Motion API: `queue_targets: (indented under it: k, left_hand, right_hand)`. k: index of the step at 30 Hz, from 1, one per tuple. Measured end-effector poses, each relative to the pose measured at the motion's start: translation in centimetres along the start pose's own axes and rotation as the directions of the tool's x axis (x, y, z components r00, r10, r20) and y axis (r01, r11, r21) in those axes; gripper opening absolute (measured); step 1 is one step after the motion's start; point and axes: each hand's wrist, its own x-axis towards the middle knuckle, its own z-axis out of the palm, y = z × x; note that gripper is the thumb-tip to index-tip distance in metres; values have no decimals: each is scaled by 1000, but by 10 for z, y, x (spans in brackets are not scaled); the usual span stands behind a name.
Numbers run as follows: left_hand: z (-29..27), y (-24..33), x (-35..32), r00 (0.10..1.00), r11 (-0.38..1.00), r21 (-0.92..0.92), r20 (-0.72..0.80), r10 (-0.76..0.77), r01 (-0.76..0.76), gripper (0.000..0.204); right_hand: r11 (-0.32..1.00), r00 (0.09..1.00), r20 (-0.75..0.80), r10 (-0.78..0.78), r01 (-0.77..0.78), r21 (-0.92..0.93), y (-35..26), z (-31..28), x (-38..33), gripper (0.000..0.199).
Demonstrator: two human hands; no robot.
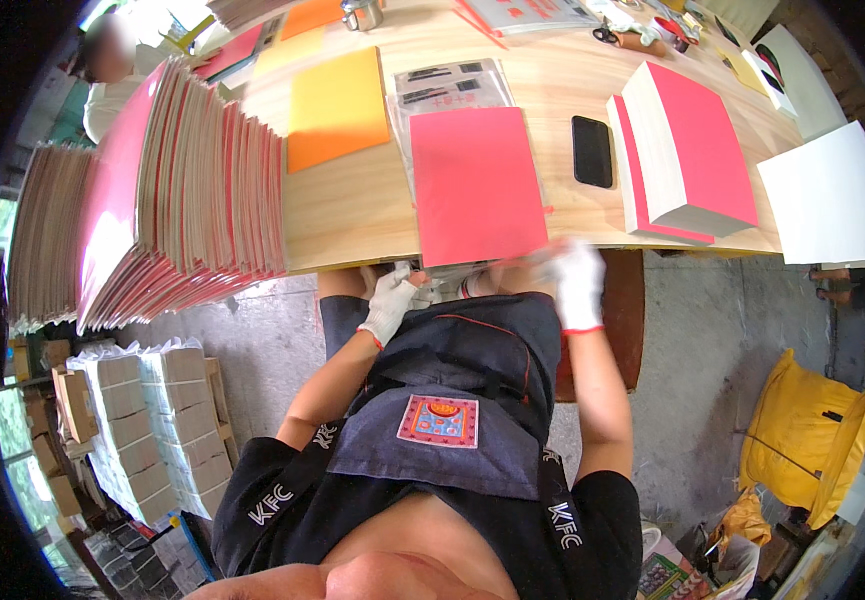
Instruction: The person assembles folders by inserting yellow and white sheets into pink paper covers and stacking the finished folders.
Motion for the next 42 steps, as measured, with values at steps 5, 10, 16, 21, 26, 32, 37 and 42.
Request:
queue_targets:
  k: [5,10,16,21,26,32,37,42]
  left_hand:
    - [-10,4,-11,929,857,414,-67,364,-306,24]
    - [-4,23,-1,462,10,765,379,802,-644,35]
    - [4,42,2,381,-117,704,507,773,-701,23]
    - [-1,27,-8,648,422,637,164,744,-646,11]
    - [21,7,-10,971,885,-419,-203,126,-202,12]
    - [21,51,-27,978,966,-185,-141,154,-178,23]
    - [28,144,-65,894,883,143,117,434,-447,29]
    - [-9,242,-175,745,605,516,103,659,-607,32]
  right_hand:
    - [193,899,-398,182,-430,-882,105,-188,26,25]
    - [193,931,85,355,16,-981,131,-156,-7,29]
    - [257,653,517,-554,725,-639,10,-35,-2,37]
    - [595,806,391,-444,591,-545,45,-22,13,18]
    - [983,986,109,128,-112,-143,76,-5,10,17]
    - [923,912,258,320,-361,132,68,-18,6,20]
    - [927,883,435,177,-298,228,43,-17,-7,19]
    - [969,760,649,28,-179,168,-75,37,-14,26]
